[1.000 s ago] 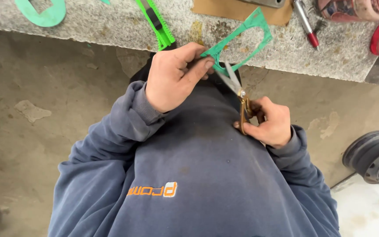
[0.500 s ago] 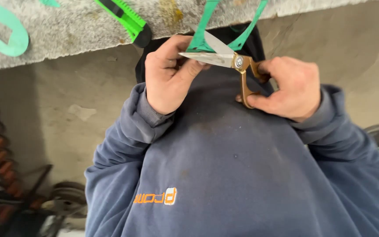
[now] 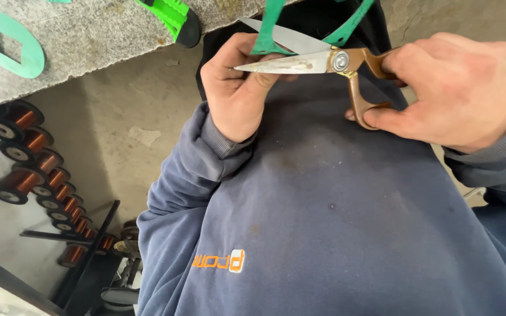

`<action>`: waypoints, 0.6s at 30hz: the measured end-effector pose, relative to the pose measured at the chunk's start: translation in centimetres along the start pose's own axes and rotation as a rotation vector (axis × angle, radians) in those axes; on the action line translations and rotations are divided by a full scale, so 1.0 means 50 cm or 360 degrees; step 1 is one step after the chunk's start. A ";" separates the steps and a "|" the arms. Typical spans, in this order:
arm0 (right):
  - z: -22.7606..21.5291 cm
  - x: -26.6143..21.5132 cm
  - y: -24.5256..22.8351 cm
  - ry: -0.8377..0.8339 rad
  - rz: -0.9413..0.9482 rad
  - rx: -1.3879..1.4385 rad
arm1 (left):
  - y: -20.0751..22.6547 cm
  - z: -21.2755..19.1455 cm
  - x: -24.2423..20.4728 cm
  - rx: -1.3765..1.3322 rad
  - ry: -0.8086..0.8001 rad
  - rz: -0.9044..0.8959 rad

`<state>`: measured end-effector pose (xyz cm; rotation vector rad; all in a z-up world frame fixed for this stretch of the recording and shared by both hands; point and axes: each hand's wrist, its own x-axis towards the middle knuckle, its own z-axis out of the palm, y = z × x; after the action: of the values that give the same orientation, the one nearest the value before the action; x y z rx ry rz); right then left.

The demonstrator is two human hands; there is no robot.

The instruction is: The person uses scissors to trim a green gasket, repeatedly cutting small sections and then placing the gasket onto a metal engine block to check the fit. The person continues trimming and fitting the gasket multiple times to ensure it aligns correctly with the engine block's surface.

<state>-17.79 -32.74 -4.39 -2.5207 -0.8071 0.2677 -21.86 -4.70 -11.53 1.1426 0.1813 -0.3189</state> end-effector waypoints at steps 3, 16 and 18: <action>-0.012 0.011 -0.008 -0.0049 -0.0043 -0.0085 | -0.007 0.005 -0.004 0.0014 0.0013 0.0007; 0.003 -0.012 0.015 -0.0171 -0.0001 0.0101 | -0.010 0.012 -0.004 -0.0029 -0.0037 0.0102; 0.013 -0.024 0.025 -0.0228 0.0019 0.0085 | -0.011 0.012 -0.007 0.0019 -0.0020 0.0117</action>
<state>-18.36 -34.09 -5.56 -2.4788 -0.8282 0.4722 -22.36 -5.38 -11.65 1.1560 0.1264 -0.2622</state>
